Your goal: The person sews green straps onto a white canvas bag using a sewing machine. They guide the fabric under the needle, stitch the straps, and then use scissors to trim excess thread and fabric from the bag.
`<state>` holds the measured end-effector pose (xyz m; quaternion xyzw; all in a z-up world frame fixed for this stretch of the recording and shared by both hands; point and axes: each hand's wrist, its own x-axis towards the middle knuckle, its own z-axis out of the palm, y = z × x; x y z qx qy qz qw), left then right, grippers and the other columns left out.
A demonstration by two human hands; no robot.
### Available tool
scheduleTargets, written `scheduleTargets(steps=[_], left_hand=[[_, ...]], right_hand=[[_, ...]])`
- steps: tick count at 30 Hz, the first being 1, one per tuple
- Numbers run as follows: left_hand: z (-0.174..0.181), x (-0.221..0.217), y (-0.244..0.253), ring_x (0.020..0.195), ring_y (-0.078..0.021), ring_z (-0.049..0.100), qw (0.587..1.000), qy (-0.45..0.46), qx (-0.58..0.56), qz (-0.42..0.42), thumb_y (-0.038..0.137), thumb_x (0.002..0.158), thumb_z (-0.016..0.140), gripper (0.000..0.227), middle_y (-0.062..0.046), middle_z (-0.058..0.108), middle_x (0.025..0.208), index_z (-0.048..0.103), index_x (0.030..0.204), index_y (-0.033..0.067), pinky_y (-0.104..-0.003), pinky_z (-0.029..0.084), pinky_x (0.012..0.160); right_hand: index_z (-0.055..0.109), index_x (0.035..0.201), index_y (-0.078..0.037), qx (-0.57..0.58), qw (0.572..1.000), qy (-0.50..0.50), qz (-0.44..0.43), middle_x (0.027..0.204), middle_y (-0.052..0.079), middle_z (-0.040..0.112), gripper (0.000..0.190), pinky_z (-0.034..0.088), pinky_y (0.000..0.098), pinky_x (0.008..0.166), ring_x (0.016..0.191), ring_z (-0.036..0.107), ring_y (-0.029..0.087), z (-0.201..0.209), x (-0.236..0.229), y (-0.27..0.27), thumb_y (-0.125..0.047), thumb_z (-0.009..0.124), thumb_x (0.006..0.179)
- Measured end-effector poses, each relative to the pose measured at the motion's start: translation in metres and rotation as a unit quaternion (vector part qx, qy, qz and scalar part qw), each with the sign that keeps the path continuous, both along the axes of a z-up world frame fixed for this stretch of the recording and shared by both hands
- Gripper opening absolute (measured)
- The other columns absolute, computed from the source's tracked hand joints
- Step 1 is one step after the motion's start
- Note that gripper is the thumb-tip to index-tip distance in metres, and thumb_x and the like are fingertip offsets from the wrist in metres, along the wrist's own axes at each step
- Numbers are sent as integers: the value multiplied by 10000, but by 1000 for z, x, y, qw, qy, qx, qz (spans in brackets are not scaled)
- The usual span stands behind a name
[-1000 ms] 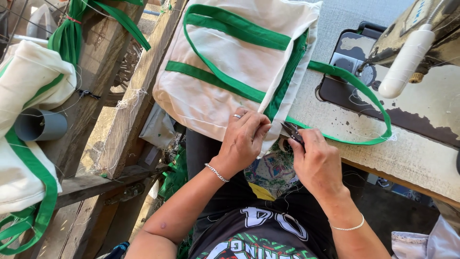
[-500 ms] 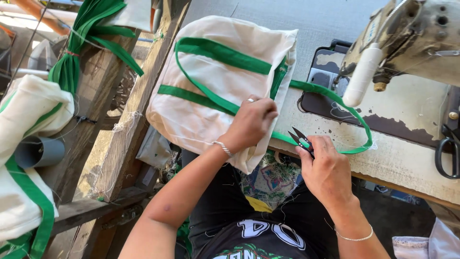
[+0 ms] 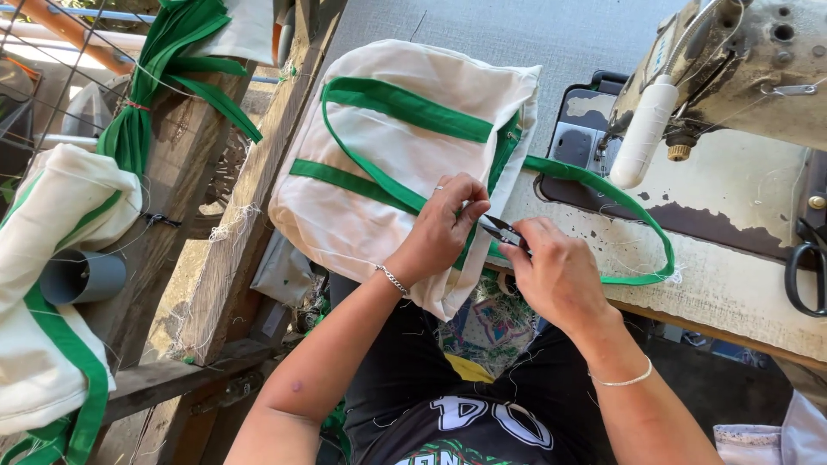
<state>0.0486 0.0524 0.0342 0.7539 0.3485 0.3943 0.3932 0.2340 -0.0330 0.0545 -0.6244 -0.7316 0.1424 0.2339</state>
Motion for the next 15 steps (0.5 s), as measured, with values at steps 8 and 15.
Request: scheduleTargets(steps=[8,15], left_hand=[[1,-9,4,982,-97,515,975,-190,-116,1,118,1076,551,48,1,590,966,594,1059,106,-323,481,977],[8,-1,6,1010,-369,675,983,141,77,90,385,853,809,531,-159,665,1087,638,1236,59,-485,537,886]], right_hand=[[698,1095,-47,18,1000,-7,12,902,111,706,196,600,430,596,783,743,378,-12,10,1,-199,683,972],[680,1183,-24,71,996,-21,-56,934,131,679,308,598,422,667,778,727,335,-8,27,-1,-278,671,1010]])
